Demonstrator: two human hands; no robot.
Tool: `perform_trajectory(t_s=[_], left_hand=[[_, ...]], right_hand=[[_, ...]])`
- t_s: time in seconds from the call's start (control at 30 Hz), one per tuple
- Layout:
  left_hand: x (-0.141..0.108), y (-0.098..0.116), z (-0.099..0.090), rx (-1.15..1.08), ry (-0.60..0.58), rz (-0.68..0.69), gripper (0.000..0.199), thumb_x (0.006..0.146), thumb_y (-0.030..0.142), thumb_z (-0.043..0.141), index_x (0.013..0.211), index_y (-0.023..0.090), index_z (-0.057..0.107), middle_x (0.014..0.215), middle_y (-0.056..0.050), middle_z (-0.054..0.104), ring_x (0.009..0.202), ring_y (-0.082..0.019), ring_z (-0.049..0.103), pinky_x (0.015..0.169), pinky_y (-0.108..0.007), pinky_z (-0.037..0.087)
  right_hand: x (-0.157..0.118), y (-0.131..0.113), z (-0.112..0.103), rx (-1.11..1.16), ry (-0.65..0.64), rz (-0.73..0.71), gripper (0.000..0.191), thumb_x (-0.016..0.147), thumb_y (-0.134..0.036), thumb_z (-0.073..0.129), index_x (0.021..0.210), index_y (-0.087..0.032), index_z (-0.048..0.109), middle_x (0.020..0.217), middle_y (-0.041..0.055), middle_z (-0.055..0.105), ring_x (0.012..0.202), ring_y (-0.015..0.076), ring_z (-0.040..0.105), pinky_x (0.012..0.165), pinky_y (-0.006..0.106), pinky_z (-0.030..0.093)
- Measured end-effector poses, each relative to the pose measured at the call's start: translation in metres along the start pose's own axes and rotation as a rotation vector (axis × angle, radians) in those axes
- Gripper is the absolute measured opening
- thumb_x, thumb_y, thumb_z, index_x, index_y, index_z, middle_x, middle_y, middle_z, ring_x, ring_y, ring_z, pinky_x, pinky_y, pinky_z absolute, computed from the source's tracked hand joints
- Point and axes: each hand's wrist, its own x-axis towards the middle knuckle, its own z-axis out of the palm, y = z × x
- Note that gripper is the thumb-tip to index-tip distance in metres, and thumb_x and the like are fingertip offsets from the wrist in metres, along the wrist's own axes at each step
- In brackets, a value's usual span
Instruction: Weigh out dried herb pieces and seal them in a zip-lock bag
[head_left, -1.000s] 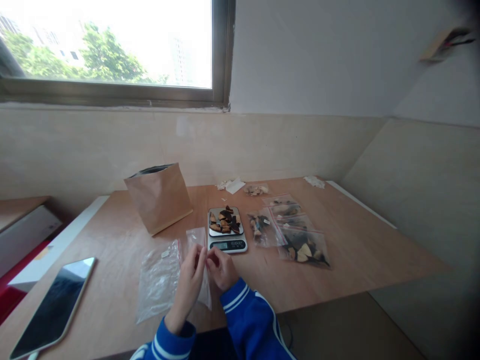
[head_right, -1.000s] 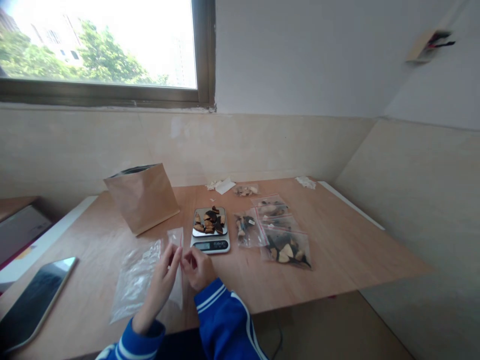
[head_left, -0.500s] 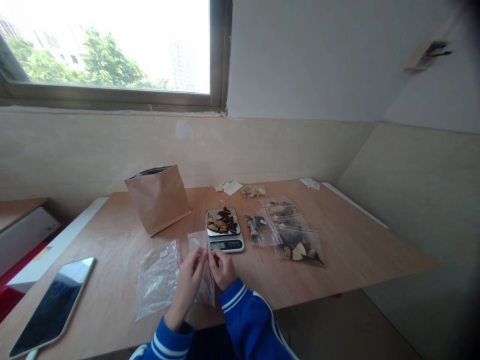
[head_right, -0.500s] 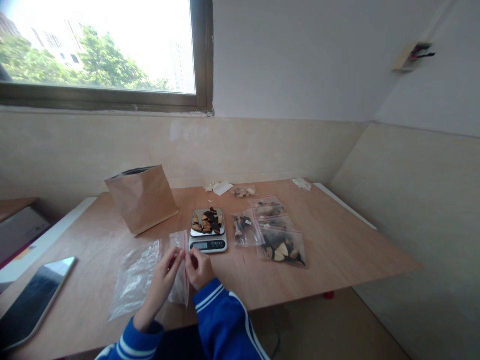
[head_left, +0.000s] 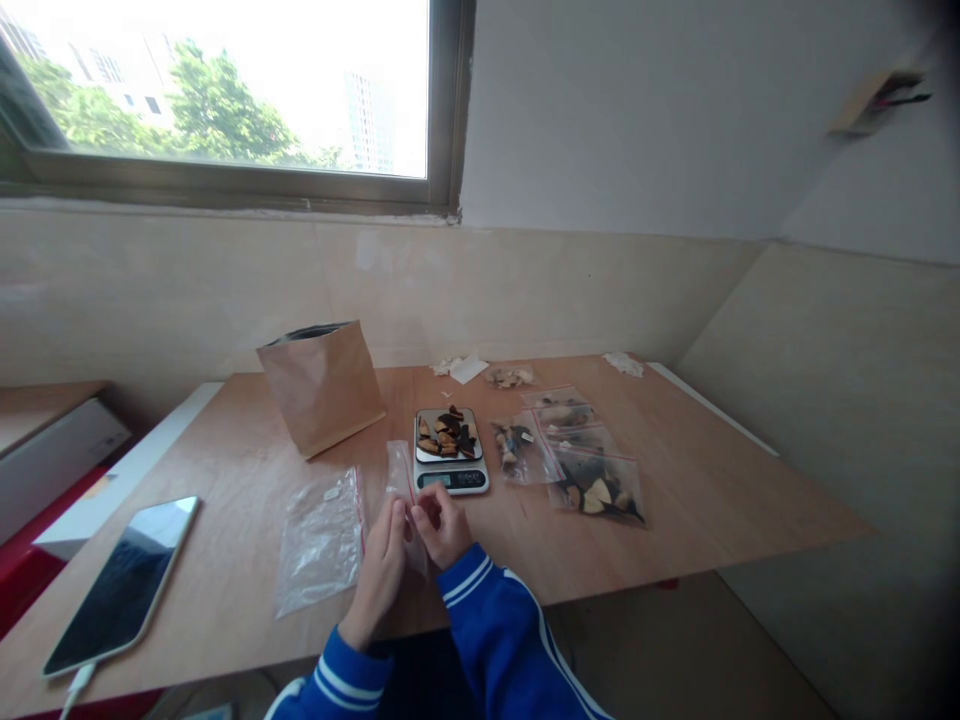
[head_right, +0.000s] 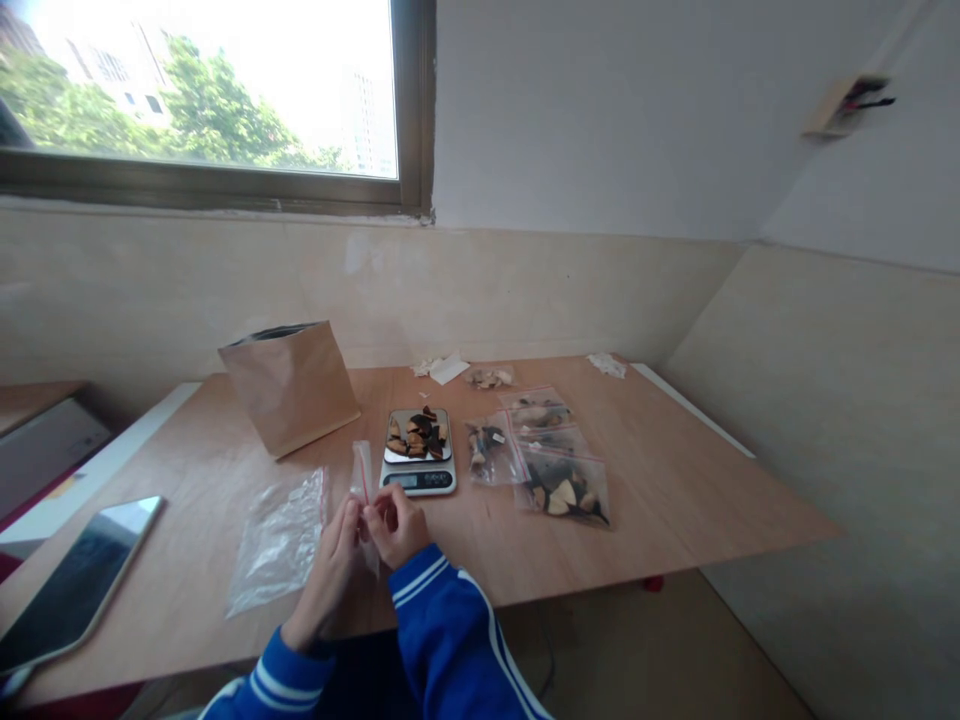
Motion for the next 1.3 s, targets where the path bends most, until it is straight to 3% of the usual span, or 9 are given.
perform_trajectory(t_s=[0.27,0.4,0.5,0.67,0.73,0.83,1.0,1.17,1.3], left_hand=[[-0.001,-0.004,0.004,0.023,0.056,0.044,0.034,0.096,0.051,0.039,0.091,0.02,0.054,0.081,-0.003,0.06,0.077,-0.018,0.059,0.073,-0.032,0.048],[0.006,-0.012,0.001,0.08,0.073,0.101,0.029,0.095,0.044,0.041,0.082,0.021,0.052,0.074,0.0,0.056,0.068,-0.016,0.055,0.066,-0.029,0.046],[0.012,-0.008,-0.004,0.128,0.074,0.148,0.027,0.094,0.041,0.043,0.078,0.021,0.051,0.07,0.001,0.054,0.062,-0.015,0.052,0.061,-0.027,0.043],[0.025,0.023,-0.022,0.054,0.433,0.168,0.032,0.096,0.038,0.037,0.067,0.022,0.04,0.055,0.005,0.044,0.05,-0.011,0.043,0.052,-0.023,0.037],[0.031,0.034,-0.028,-0.012,0.524,0.202,0.033,0.095,0.036,0.038,0.065,0.022,0.038,0.052,0.006,0.041,0.047,-0.01,0.04,0.049,-0.022,0.034],[0.042,0.038,-0.031,-0.014,0.542,0.206,0.033,0.093,0.035,0.041,0.062,0.022,0.036,0.049,0.007,0.039,0.046,-0.01,0.037,0.049,-0.022,0.032],[0.066,0.017,-0.029,0.114,0.501,0.055,0.034,0.089,0.036,0.045,0.06,0.022,0.037,0.049,0.007,0.037,0.048,-0.011,0.038,0.051,-0.023,0.03],[0.074,-0.01,-0.022,0.217,0.693,0.12,0.035,0.09,0.037,0.042,0.06,0.022,0.034,0.053,0.006,0.034,0.051,-0.011,0.034,0.054,-0.024,0.026],[0.067,-0.027,-0.017,0.288,0.685,0.164,0.036,0.089,0.038,0.042,0.058,0.022,0.031,0.051,0.006,0.031,0.048,-0.011,0.031,0.053,-0.025,0.025]], right_hand=[[0.003,-0.003,0.0,-0.172,0.039,-0.122,0.023,0.094,-0.036,0.047,0.091,-0.019,0.062,0.062,0.001,0.062,0.05,0.0125,0.055,0.05,0.022,0.04],[0.003,-0.001,0.004,-0.309,0.013,-0.215,0.028,0.097,-0.034,0.042,0.084,-0.019,0.062,0.059,0.0018,0.062,0.051,0.0135,0.057,0.054,0.023,0.042],[0.003,0.004,0.004,-0.31,0.07,-0.165,0.031,0.098,-0.034,0.039,0.081,-0.02,0.06,0.061,0.0029,0.063,0.053,0.0136,0.058,0.055,0.023,0.042],[0.005,0.013,0.003,-0.295,0.262,0.028,0.03,0.096,-0.038,0.038,0.078,-0.021,0.056,0.055,-0.0005,0.056,0.046,0.0129,0.05,0.046,0.023,0.035],[0.005,0.012,0.002,-0.322,0.205,0.006,0.028,0.094,-0.037,0.04,0.078,-0.022,0.057,0.054,-0.001,0.055,0.047,0.0129,0.05,0.048,0.023,0.034],[0.004,0.008,0.0,-0.343,0.133,-0.07,0.027,0.094,-0.034,0.041,0.076,-0.022,0.057,0.056,-0.0006,0.056,0.051,0.0134,0.052,0.053,0.023,0.038],[0.006,0.004,-0.007,-0.284,0.322,-0.142,0.026,0.097,-0.026,0.035,0.086,-0.02,0.059,0.08,0.0073,0.066,0.076,0.0186,0.063,0.071,0.029,0.049],[0.005,0.011,-0.008,-0.37,0.387,-0.207,0.027,0.096,-0.019,0.036,0.102,-0.019,0.062,0.097,0.0108,0.067,0.095,0.0214,0.063,0.087,0.037,0.051],[0.007,0.015,-0.009,-0.44,0.463,-0.13,0.03,0.095,-0.023,0.039,0.116,-0.019,0.059,0.12,0.0149,0.06,0.116,0.0255,0.056,0.099,0.046,0.047]])
